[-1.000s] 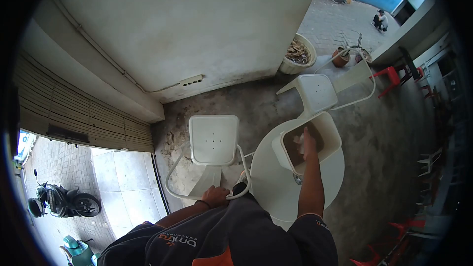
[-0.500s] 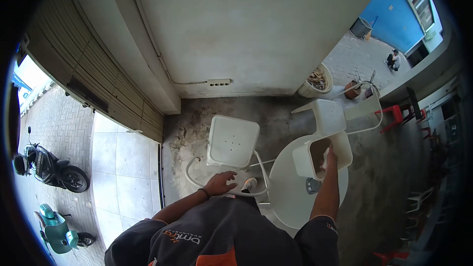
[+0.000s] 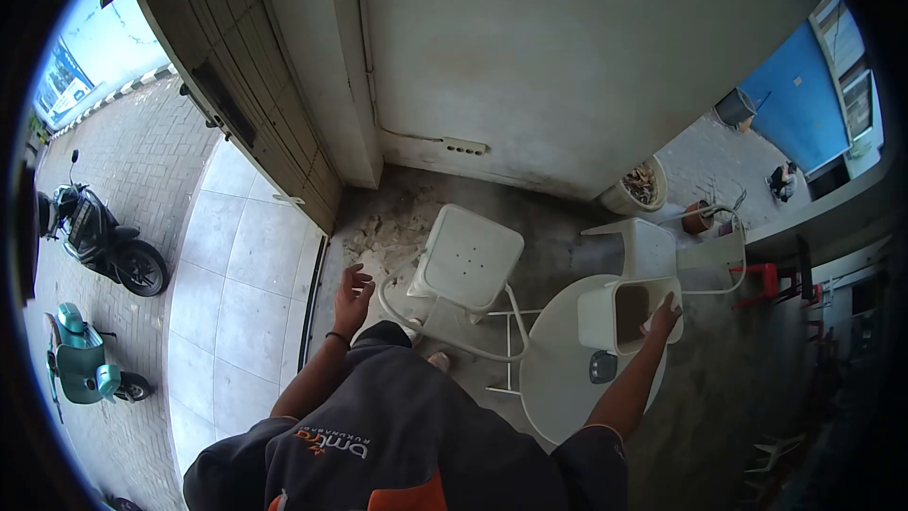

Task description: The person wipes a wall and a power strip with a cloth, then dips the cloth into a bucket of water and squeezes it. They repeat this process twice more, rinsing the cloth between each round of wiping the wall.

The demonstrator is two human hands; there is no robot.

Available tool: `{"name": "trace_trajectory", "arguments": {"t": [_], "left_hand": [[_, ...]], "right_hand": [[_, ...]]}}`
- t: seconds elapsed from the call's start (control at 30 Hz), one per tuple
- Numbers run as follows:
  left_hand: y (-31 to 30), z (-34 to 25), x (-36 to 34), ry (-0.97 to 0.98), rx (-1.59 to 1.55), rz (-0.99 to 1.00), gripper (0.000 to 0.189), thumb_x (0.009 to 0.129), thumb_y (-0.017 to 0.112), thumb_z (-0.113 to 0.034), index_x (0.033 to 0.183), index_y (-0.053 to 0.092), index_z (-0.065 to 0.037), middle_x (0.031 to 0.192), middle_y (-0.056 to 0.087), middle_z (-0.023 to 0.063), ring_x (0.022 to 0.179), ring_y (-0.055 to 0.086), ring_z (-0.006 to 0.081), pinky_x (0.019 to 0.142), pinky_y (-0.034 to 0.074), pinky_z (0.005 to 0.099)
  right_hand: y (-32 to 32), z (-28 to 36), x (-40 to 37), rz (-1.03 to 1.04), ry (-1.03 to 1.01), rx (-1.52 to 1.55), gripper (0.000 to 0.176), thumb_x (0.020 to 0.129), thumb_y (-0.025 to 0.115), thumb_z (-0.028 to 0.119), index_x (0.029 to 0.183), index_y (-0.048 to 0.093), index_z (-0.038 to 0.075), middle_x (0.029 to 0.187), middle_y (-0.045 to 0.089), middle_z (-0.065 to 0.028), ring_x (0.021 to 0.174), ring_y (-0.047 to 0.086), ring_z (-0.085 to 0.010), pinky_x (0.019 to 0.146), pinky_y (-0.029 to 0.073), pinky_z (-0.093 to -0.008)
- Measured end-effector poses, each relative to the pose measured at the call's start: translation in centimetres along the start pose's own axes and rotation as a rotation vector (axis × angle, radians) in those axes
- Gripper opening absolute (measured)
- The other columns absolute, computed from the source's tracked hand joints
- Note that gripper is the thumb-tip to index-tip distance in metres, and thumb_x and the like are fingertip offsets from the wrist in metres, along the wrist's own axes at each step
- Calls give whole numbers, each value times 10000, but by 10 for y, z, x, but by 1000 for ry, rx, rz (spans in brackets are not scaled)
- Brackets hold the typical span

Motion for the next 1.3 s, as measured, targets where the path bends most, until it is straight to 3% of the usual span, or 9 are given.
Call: {"name": "trace_trajectory", "arguments": {"t": [0.07,0.33,0.47,0.6,0.73,0.83,0.97,1.1,1.3], "left_hand": [[-17,-5,14,-24,23,-19,428,892,653,-165,1278,516,-40,1018,695,103,924,675,218,800,534,359],[-99,-49,221,201,-67,-185,436,921,642,-173,1310,495,-40,1065,675,93,942,649,206,814,510,351],[-147,-97,354,378,-74,-259,452,922,645,-166,1325,487,-35,1152,645,110,1034,611,236,916,465,388],[-185,-173,459,526,174,-426,584,908,670,-198,1402,420,-14,1426,432,192,1359,301,309,1087,301,463],[-182,-221,544,610,178,-673,912,897,694,-385,1512,171,38,1550,148,275,1455,37,392,1161,162,539],[-155,-238,591,595,608,-868,1018,911,662,-476,1531,67,69,1578,100,280,1473,-2,433,1178,115,548],[-125,-204,664,1040,875,-995,1053,922,631,-518,1534,25,89,1597,40,295,1478,14,463,1172,97,577],[-128,-191,664,1099,765,-937,920,951,663,-316,1538,74,77,1609,32,261,1477,68,407,1195,78,510],[-132,-184,677,1030,242,-739,912,928,684,-238,1559,68,-6,1591,78,223,1464,168,325,1190,205,434]], "right_hand": [[-3,14,-26,-36,-79,177,852,907,545,621,1531,244,127,1516,348,-158,1301,442,-393,936,427,-641],[77,71,-166,247,-181,740,601,966,508,428,1429,397,62,1331,532,-150,1135,580,-324,970,455,-469],[225,97,-256,275,-268,842,449,977,514,291,1344,460,38,1193,577,-119,1043,606,-288,943,454,-406],[416,118,-324,369,-242,718,468,996,570,244,1395,418,53,1294,533,-111,1183,535,-228,1021,389,-341],[558,184,-401,339,-705,520,547,1005,576,213,1467,366,8,1451,451,-179,1363,424,-254,1107,348,-379],[619,244,-436,134,-1107,256,548,968,610,258,1443,439,43,1495,382,-260,1340,443,-397,1076,383,-459],[735,294,-426,-6,-1273,218,543,919,657,302,1426,497,195,1532,335,-256,1382,379,-438,1064,353,-560],[842,324,-397,-77,-1267,253,501,905,664,275,1391,548,238,1555,304,-260,1422,324,-443,1135,261,-518],[929,326,-361,-543,-1364,453,491,897,657,271,1369,566,372,1612,280,-118,1453,271,-445,1189,136,-531]]}}
Point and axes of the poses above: each hand's wrist, its own x-axis towards the middle knuckle, its own y-axis out of the palm, z = x × y, the point moved 4 cm from there along x, towards the middle knuckle
